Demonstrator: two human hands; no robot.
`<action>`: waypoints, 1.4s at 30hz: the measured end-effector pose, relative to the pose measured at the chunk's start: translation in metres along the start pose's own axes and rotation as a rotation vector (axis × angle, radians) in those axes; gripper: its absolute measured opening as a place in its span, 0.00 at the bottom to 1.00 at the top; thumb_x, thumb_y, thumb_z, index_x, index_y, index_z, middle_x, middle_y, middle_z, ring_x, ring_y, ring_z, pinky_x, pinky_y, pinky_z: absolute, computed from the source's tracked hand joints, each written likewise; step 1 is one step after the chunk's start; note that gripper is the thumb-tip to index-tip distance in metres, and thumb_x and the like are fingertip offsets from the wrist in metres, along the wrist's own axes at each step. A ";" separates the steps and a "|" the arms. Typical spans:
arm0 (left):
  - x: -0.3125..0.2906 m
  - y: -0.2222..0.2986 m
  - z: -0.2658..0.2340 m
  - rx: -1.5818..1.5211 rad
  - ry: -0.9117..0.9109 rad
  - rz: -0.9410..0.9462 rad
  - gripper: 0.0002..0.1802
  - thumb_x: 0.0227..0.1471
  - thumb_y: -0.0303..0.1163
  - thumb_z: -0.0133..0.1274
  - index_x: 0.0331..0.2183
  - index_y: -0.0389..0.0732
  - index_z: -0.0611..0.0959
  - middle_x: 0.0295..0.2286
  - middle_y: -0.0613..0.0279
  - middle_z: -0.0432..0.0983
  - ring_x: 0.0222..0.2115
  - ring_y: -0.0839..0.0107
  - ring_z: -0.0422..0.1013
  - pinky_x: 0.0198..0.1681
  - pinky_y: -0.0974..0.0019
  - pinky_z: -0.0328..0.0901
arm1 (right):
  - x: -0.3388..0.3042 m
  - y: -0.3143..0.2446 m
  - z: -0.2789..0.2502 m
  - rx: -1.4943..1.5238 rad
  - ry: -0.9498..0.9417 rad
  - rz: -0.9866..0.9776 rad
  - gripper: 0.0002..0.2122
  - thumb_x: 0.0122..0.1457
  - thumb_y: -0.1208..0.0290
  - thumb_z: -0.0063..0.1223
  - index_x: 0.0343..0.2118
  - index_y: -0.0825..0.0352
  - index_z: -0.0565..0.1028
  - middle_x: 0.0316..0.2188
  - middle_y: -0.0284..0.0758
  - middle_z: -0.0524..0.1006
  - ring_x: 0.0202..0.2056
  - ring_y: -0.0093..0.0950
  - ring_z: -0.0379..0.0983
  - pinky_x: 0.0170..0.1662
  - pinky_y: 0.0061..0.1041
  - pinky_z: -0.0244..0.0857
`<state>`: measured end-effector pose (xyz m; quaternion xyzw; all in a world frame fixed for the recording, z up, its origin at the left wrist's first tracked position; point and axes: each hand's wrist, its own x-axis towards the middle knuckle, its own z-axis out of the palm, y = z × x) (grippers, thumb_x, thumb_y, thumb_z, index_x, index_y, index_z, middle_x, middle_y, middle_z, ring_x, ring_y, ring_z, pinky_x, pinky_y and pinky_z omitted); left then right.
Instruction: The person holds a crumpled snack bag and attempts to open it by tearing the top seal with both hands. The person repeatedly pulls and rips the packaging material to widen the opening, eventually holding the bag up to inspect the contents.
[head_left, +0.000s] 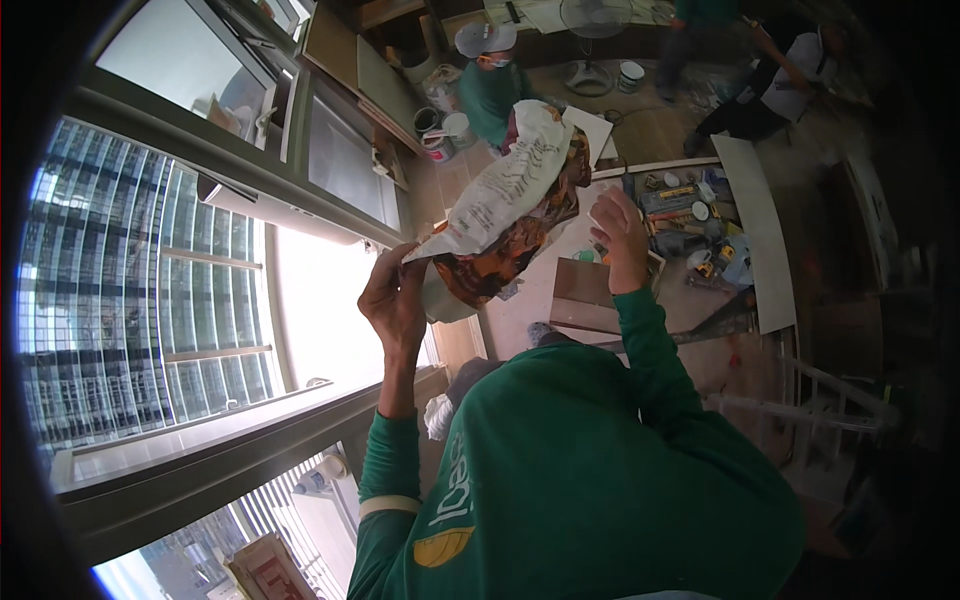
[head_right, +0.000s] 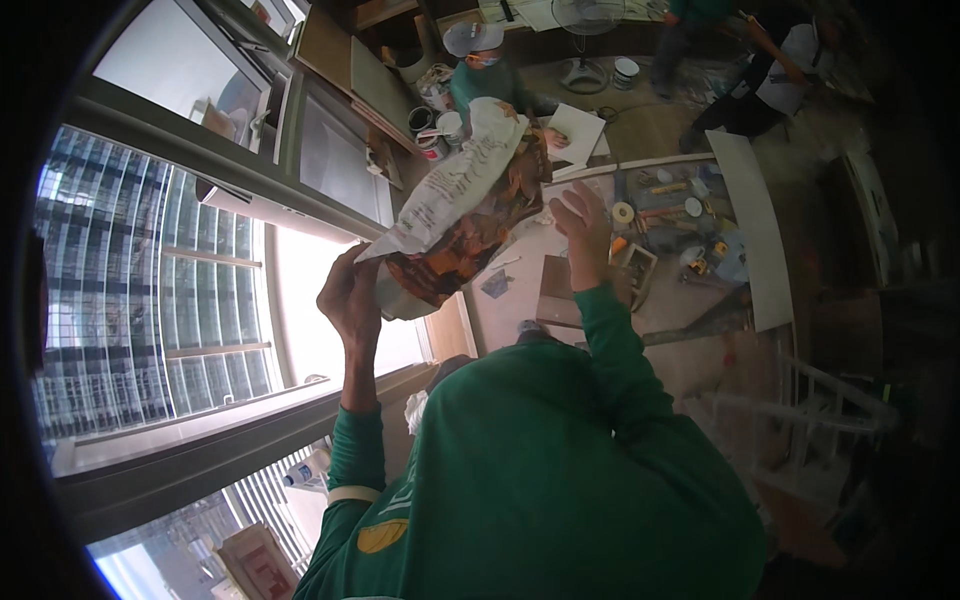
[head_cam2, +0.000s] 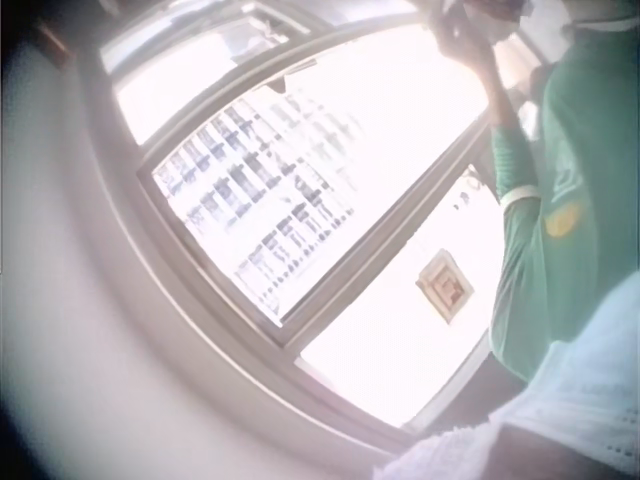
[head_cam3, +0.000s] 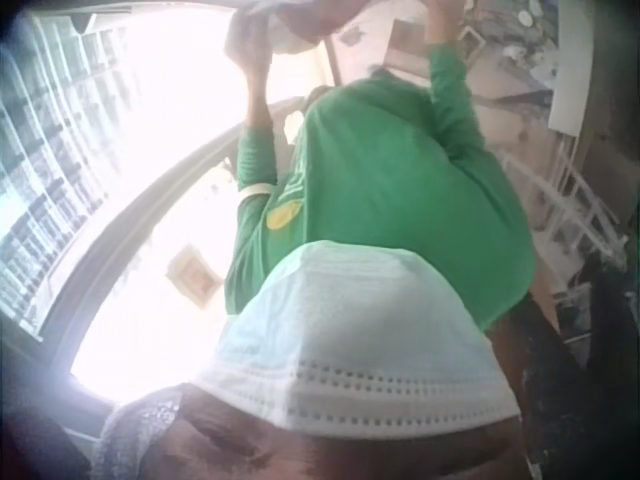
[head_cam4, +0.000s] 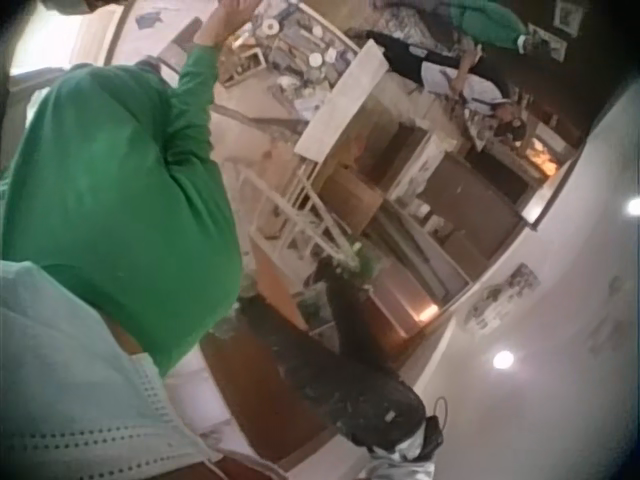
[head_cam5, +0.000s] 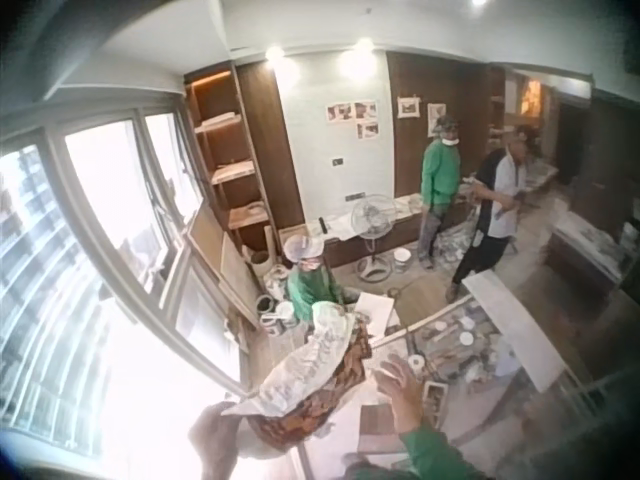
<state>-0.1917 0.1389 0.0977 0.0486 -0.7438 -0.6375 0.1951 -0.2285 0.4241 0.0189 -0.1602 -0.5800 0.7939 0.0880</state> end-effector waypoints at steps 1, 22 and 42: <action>0.002 0.001 -0.004 0.050 -0.034 0.031 0.08 0.51 0.20 0.59 0.37 0.34 0.84 0.29 0.67 0.78 0.31 0.80 0.69 0.39 0.75 0.64 | 0.003 -0.004 -0.001 -0.028 -0.001 -0.068 0.27 0.58 0.61 0.58 0.58 0.65 0.66 0.52 0.36 0.70 0.51 0.28 0.69 0.52 0.29 0.64; -0.010 -0.049 -0.054 -0.005 -0.045 -0.150 0.17 0.52 0.26 0.59 0.43 0.30 0.79 0.33 0.60 0.78 0.32 0.74 0.73 0.40 0.70 0.68 | 0.049 -0.059 0.029 -0.126 -0.403 -0.191 0.14 0.56 0.73 0.59 0.44 0.70 0.77 0.35 0.29 0.79 0.35 0.16 0.72 0.40 0.18 0.65; -0.009 -0.063 -0.025 -0.231 -0.034 -0.355 0.09 0.52 0.24 0.58 0.36 0.29 0.84 0.28 0.63 0.79 0.29 0.79 0.71 0.35 0.74 0.65 | 0.061 -0.039 0.025 -0.124 -0.163 -0.049 0.13 0.59 0.65 0.59 0.40 0.70 0.79 0.34 0.29 0.79 0.33 0.18 0.73 0.37 0.22 0.65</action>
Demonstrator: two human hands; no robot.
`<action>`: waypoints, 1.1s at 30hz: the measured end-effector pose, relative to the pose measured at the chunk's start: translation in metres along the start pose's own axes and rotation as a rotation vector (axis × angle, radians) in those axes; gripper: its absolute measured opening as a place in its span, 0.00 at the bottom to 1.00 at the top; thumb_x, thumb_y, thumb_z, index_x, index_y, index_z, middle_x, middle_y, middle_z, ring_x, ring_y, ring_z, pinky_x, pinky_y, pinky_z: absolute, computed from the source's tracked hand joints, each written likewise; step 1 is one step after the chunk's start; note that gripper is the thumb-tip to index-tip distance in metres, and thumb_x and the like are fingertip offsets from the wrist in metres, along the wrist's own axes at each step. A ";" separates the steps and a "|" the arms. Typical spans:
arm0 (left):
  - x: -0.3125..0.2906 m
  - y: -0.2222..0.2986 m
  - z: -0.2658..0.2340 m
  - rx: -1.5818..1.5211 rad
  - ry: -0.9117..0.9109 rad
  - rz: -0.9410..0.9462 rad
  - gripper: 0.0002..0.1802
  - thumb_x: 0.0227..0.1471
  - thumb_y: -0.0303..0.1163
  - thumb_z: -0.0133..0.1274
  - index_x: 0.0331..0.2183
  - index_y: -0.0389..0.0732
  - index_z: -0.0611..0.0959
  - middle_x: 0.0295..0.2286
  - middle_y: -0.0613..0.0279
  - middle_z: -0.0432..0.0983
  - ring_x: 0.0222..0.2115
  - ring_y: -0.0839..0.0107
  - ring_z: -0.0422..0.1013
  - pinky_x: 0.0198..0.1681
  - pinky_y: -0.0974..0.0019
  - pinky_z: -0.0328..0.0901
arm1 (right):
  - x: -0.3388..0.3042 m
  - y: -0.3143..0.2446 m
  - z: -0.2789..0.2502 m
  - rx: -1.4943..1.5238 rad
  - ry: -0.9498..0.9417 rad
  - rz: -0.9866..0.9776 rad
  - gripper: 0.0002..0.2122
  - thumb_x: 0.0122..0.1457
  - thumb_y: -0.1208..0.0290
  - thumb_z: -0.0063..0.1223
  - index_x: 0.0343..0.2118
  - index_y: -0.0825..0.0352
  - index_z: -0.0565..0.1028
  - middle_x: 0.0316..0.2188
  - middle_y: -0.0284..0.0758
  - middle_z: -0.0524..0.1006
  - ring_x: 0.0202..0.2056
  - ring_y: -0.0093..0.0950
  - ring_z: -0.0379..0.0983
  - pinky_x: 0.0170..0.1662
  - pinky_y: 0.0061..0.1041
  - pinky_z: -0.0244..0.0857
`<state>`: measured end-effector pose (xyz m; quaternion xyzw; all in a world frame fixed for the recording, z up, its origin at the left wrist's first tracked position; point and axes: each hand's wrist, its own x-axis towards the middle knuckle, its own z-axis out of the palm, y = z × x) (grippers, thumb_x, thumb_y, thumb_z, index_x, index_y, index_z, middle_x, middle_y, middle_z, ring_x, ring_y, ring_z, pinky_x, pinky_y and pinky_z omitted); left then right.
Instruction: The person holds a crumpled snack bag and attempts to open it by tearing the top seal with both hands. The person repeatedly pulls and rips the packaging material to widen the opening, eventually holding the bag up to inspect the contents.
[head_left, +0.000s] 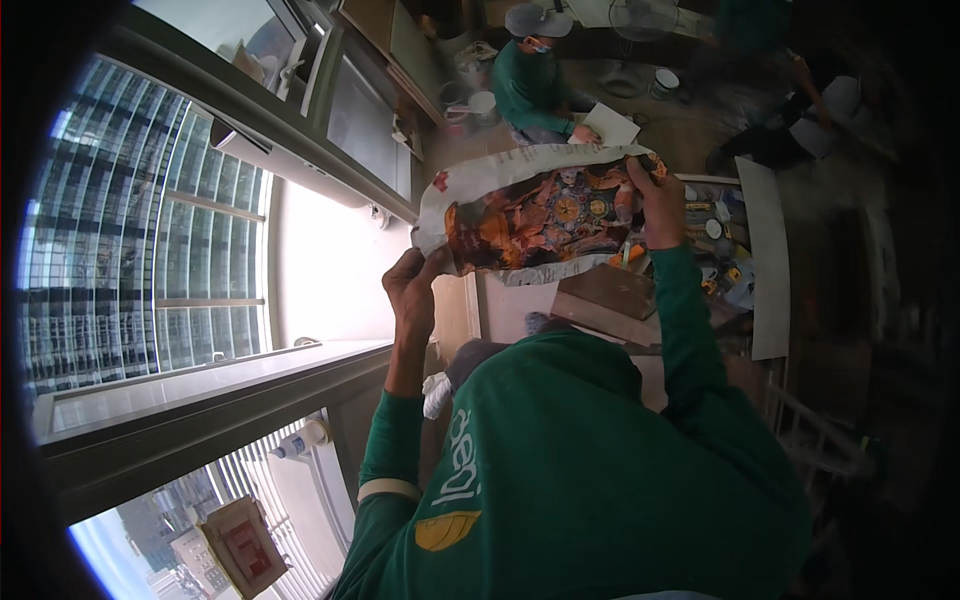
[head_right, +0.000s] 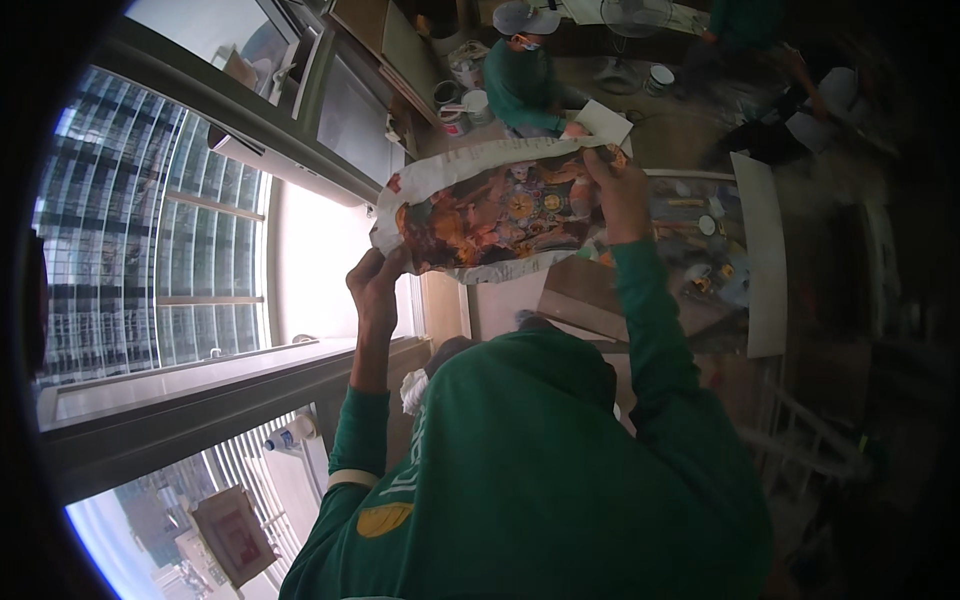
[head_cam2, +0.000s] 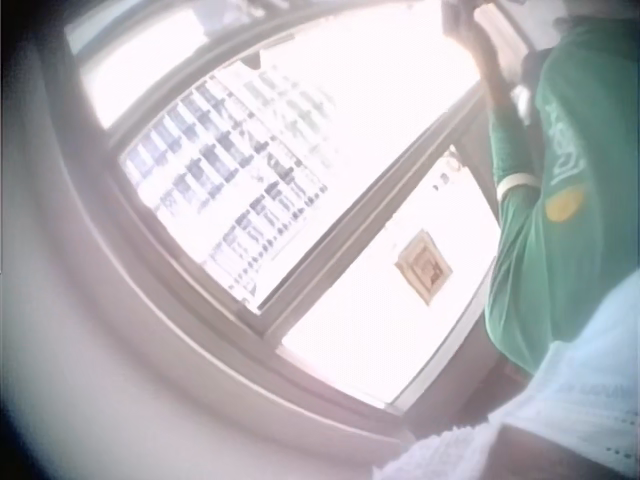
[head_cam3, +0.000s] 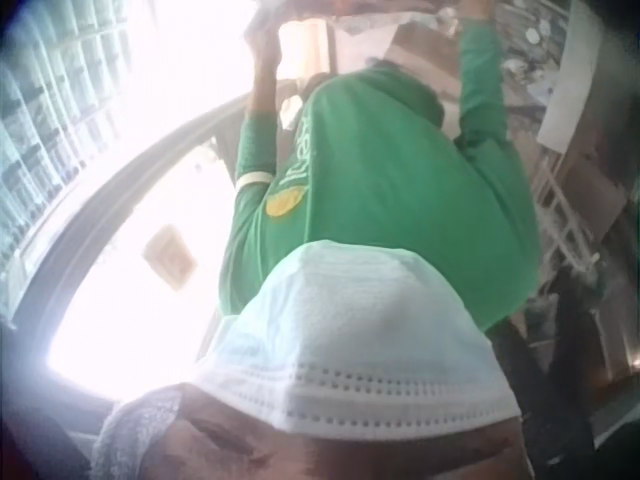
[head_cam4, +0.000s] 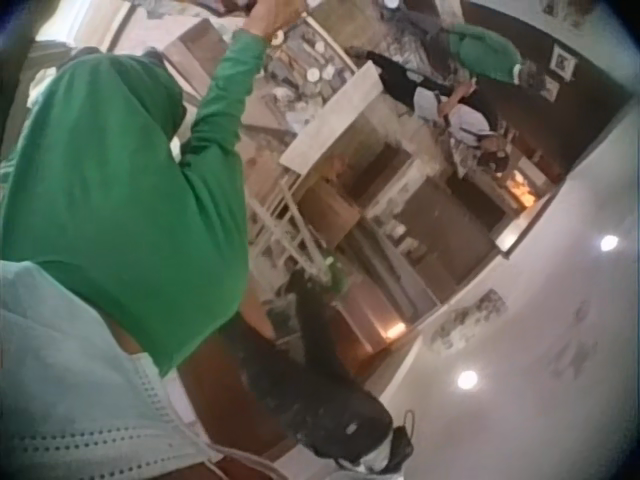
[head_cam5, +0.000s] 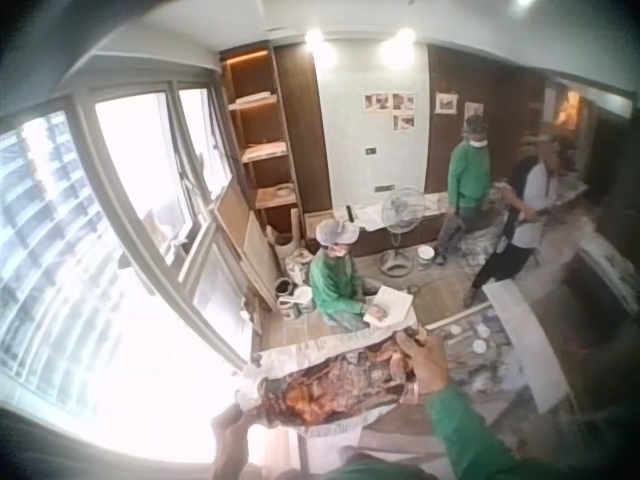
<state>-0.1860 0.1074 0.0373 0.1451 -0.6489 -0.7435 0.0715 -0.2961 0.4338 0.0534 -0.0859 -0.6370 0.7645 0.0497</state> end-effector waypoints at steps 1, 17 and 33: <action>0.001 0.004 0.003 -0.030 -0.015 0.006 0.09 0.52 0.24 0.58 0.36 0.29 0.83 0.28 0.63 0.79 0.30 0.79 0.71 0.35 0.74 0.65 | 0.002 0.004 -0.004 -0.015 0.009 0.050 0.14 0.60 0.64 0.58 0.40 0.70 0.79 0.34 0.30 0.79 0.34 0.19 0.73 0.37 0.23 0.65; 0.003 0.085 0.067 0.601 -0.320 0.514 0.14 0.49 0.24 0.58 0.41 0.35 0.84 0.31 0.59 0.80 0.31 0.73 0.73 0.40 0.69 0.68 | -0.058 -0.061 0.049 -0.691 -0.307 -0.894 0.19 0.53 0.70 0.62 0.47 0.68 0.74 0.47 0.42 0.74 0.50 0.35 0.70 0.51 0.32 0.64; 0.002 0.066 0.059 0.206 -0.265 0.213 0.05 0.50 0.17 0.56 0.33 0.32 0.82 0.29 0.62 0.79 0.33 0.76 0.74 0.42 0.70 0.68 | -0.058 -0.023 0.037 -0.065 -0.185 -0.105 0.06 0.57 0.73 0.59 0.34 0.70 0.78 0.25 0.25 0.75 0.28 0.14 0.68 0.33 0.16 0.62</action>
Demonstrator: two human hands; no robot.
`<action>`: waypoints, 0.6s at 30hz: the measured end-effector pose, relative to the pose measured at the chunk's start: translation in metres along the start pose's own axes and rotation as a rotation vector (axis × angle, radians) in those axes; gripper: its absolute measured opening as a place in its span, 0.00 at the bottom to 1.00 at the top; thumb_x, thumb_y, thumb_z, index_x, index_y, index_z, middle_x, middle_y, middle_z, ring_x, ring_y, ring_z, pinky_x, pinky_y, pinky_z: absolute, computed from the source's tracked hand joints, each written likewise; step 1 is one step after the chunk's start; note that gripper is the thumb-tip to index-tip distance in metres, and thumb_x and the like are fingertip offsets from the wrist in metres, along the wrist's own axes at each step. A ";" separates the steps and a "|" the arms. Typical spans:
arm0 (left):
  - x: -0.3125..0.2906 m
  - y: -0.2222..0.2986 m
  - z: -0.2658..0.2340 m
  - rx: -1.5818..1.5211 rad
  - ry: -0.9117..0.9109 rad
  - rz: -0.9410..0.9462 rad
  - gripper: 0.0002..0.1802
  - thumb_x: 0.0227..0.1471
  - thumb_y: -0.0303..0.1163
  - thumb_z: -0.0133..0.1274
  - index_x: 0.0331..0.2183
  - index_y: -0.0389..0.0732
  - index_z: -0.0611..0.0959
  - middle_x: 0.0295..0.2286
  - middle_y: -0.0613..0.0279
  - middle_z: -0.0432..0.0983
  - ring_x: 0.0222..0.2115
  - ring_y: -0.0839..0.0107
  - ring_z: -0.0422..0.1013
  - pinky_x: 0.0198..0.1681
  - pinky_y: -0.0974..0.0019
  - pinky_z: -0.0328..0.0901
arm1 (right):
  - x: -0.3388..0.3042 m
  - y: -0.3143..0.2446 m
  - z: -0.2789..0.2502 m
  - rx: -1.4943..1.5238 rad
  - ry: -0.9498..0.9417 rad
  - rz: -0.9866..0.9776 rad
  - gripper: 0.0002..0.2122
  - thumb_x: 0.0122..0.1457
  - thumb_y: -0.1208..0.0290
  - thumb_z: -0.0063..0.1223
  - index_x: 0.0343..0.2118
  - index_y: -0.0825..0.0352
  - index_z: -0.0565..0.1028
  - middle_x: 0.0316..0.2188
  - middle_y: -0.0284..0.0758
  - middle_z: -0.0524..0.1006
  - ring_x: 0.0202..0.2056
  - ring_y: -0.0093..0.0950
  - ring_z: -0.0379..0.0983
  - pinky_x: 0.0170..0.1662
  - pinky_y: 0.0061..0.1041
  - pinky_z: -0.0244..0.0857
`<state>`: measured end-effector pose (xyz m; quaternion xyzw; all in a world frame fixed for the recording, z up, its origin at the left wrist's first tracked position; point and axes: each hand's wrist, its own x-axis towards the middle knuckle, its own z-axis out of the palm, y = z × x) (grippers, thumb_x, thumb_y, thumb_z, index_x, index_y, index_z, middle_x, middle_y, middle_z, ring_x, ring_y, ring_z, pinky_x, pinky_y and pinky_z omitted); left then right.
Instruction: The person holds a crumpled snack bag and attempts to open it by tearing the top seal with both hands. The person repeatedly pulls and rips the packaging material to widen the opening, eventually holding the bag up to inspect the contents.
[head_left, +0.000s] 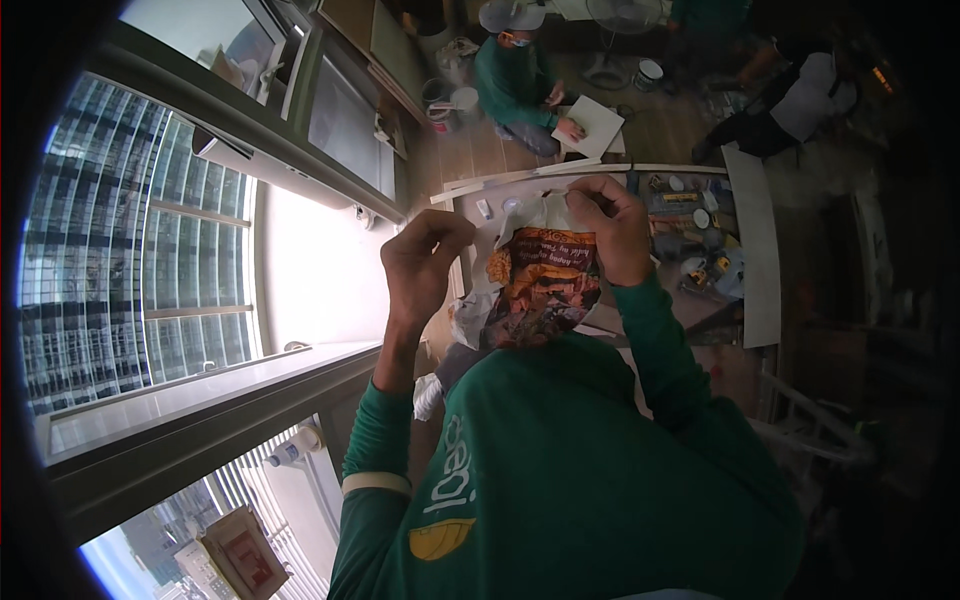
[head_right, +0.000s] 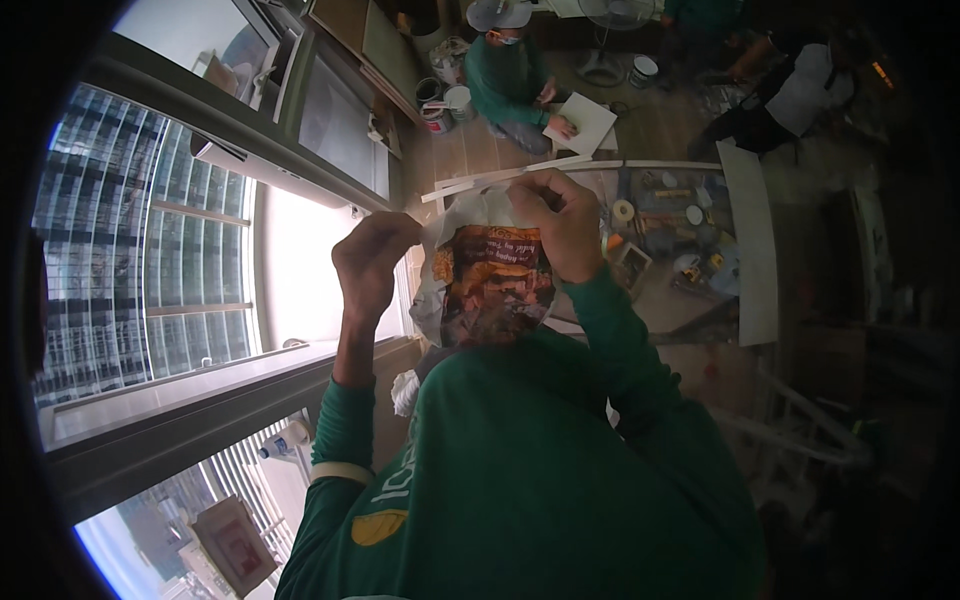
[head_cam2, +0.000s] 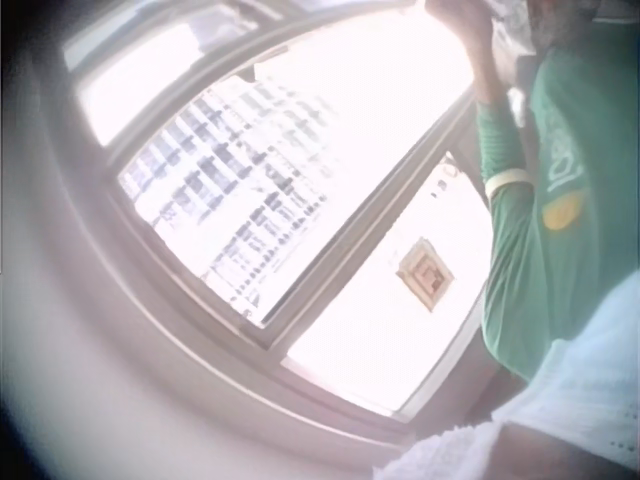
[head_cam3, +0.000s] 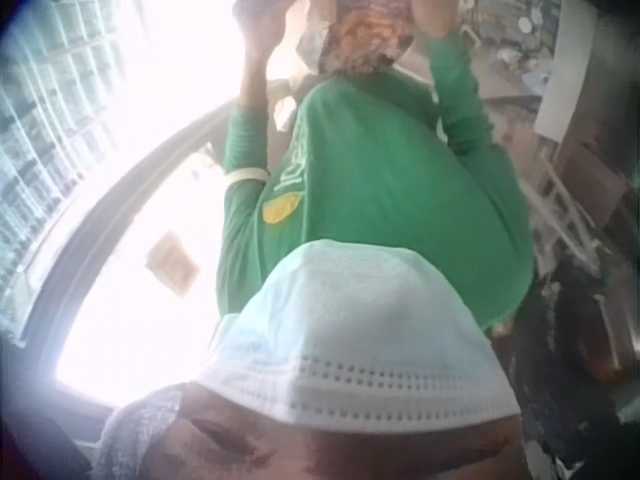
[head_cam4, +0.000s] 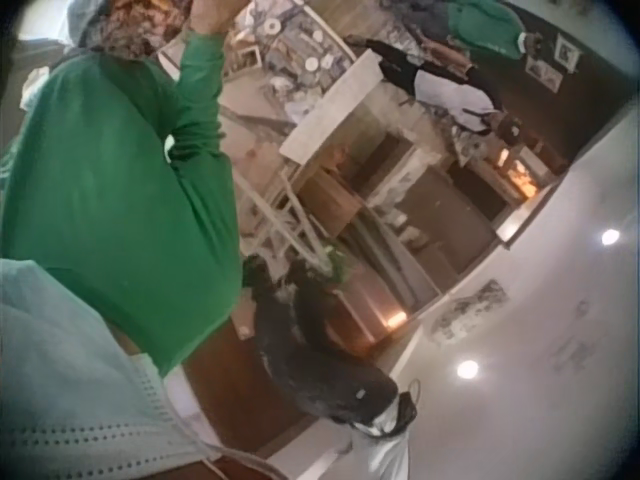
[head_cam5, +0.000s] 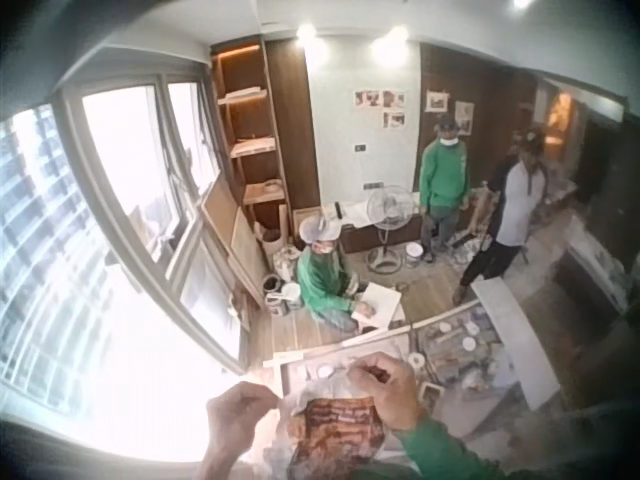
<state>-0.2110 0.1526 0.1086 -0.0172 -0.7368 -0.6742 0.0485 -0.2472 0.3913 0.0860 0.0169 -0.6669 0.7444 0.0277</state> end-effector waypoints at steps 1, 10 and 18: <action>0.001 -0.002 -0.003 -0.032 0.023 -0.005 0.05 0.51 0.17 0.55 0.32 0.32 0.82 0.30 0.61 0.79 0.33 0.75 0.74 0.42 0.70 0.68 | 0.001 0.002 -0.002 0.033 0.012 0.019 0.06 0.57 0.73 0.59 0.34 0.70 0.78 0.25 0.25 0.75 0.28 0.13 0.68 0.33 0.16 0.62; -0.002 0.021 0.015 0.044 -0.094 -0.247 0.11 0.51 0.30 0.62 0.35 0.33 0.83 0.28 0.64 0.79 0.31 0.79 0.72 0.37 0.72 0.66 | 0.004 0.004 -0.007 0.135 0.010 -0.017 0.07 0.58 0.72 0.57 0.36 0.69 0.77 0.29 0.25 0.75 0.32 0.13 0.68 0.38 0.15 0.63; 0.006 0.003 0.031 0.308 0.269 -0.086 0.14 0.54 0.31 0.56 0.37 0.30 0.85 0.24 0.59 0.79 0.26 0.75 0.71 0.31 0.70 0.64 | -0.008 0.019 0.002 -0.504 0.221 -0.468 0.14 0.56 0.65 0.60 0.40 0.68 0.75 0.37 0.41 0.77 0.37 0.35 0.75 0.39 0.31 0.67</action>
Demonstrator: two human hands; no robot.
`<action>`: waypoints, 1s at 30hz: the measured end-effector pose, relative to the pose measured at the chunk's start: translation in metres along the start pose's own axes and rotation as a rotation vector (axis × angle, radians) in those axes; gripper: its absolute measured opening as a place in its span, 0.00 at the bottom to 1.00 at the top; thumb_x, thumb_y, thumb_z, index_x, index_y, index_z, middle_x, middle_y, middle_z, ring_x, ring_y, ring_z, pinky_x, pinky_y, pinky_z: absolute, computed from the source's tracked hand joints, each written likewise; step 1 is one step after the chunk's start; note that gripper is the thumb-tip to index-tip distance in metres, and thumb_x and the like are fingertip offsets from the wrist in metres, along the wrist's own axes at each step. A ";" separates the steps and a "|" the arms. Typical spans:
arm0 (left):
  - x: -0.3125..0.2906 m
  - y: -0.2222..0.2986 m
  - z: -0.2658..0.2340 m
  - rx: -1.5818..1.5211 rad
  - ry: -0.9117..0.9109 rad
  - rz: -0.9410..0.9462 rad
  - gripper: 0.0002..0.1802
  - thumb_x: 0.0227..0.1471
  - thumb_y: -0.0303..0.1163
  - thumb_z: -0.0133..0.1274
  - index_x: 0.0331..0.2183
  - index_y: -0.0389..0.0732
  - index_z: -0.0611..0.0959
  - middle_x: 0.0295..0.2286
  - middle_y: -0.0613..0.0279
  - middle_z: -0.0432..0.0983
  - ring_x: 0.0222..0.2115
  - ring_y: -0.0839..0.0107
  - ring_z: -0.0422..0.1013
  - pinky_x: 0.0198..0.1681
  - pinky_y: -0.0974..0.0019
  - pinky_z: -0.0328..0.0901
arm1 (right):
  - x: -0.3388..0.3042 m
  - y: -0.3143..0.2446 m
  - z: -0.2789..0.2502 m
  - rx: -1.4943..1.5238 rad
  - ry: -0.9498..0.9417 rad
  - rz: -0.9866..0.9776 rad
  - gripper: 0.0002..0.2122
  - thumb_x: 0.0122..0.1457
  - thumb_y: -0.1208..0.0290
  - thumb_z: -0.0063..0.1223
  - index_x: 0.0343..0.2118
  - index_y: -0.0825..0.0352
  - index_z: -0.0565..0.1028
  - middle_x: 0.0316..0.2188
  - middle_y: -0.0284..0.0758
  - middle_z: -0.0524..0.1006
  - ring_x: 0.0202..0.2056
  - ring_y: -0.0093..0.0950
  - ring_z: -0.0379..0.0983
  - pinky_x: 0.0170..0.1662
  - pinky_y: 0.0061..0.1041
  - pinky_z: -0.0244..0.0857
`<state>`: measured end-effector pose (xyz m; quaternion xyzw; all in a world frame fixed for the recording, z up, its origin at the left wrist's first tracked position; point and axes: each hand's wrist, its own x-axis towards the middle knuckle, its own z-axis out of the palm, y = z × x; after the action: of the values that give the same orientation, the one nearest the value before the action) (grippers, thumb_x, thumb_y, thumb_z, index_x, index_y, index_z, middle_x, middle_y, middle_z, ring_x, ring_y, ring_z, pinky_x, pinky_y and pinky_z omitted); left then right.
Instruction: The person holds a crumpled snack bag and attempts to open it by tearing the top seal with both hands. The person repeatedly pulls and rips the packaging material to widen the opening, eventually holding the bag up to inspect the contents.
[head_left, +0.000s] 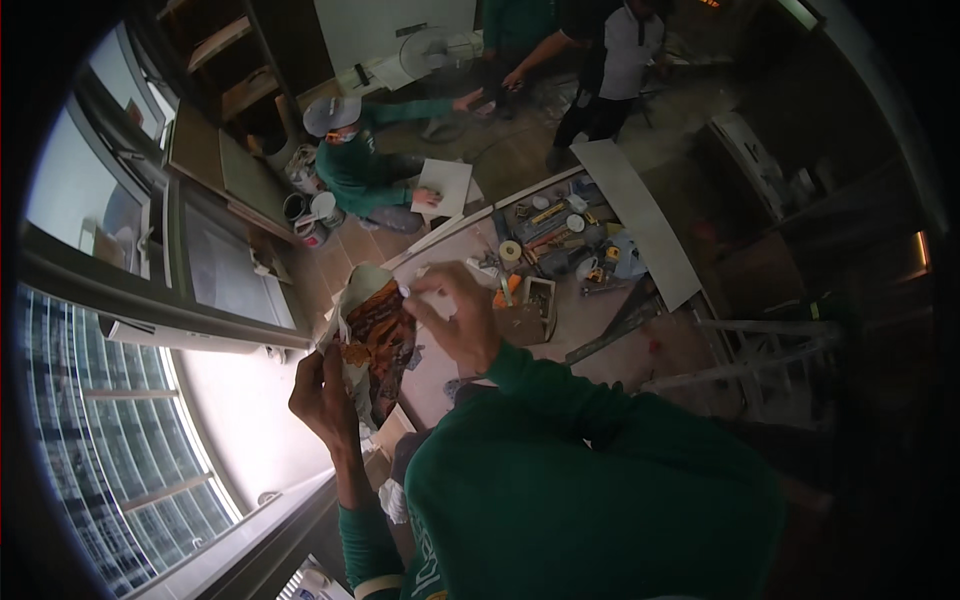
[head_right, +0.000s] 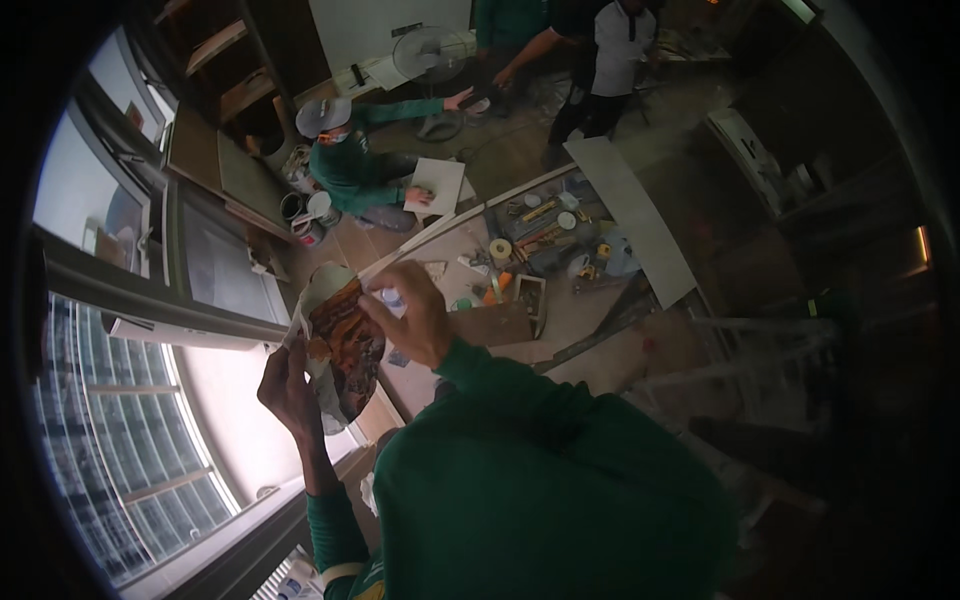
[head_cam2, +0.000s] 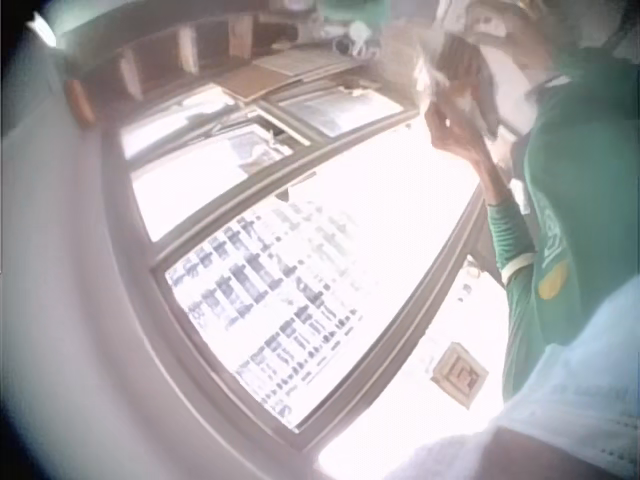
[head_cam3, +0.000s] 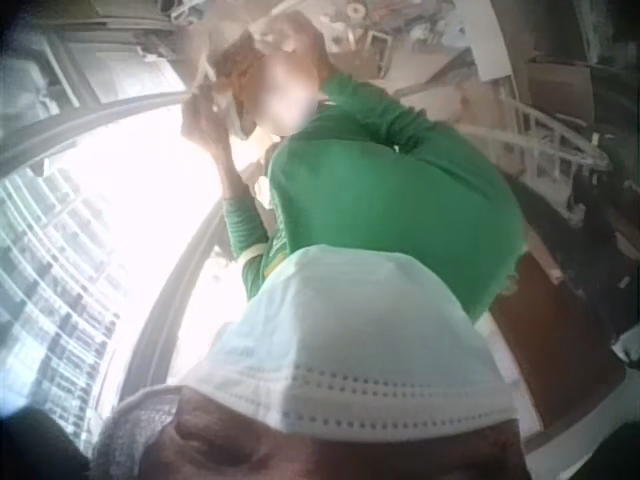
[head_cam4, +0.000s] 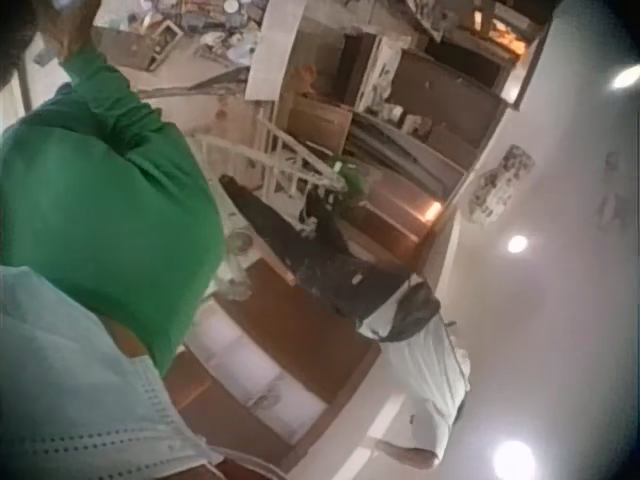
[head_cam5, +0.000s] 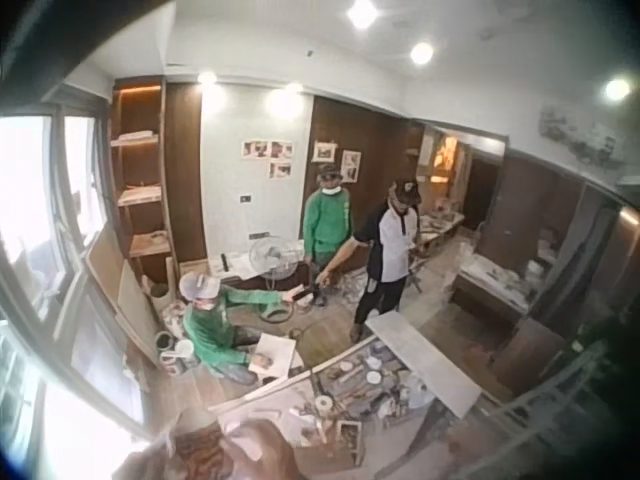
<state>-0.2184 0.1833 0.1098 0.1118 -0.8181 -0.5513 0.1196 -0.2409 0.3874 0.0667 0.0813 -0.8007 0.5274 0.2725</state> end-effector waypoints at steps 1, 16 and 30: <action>-0.002 -0.001 0.002 0.006 -0.027 -0.005 0.13 0.54 0.31 0.56 0.37 0.31 0.84 0.25 0.58 0.79 0.27 0.74 0.71 0.33 0.69 0.65 | -0.003 -0.011 0.000 0.088 -0.115 0.098 0.13 0.57 0.65 0.59 0.41 0.68 0.75 0.36 0.40 0.77 0.36 0.33 0.75 0.38 0.30 0.68; -0.001 -0.020 0.011 -0.553 -0.367 -0.239 0.16 0.59 0.34 0.49 0.37 0.29 0.82 0.29 0.60 0.78 0.31 0.76 0.71 0.36 0.70 0.65 | -0.014 -0.035 0.016 0.180 -0.287 0.165 0.10 0.60 0.67 0.54 0.36 0.70 0.76 0.26 0.45 0.76 0.30 0.44 0.74 0.35 0.38 0.65; 0.003 -0.047 -0.008 -0.701 -0.358 -0.437 0.14 0.54 0.30 0.46 0.36 0.27 0.78 0.34 0.53 0.76 0.33 0.67 0.72 0.37 0.64 0.68 | -0.024 -0.036 0.013 0.041 -0.428 0.045 0.13 0.58 0.65 0.56 0.42 0.67 0.77 0.33 0.45 0.78 0.36 0.46 0.75 0.38 0.38 0.67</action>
<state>-0.2160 0.1580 0.0696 0.1377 -0.5469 -0.8181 -0.1125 -0.2106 0.3569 0.0790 0.1794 -0.8309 0.5202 0.0826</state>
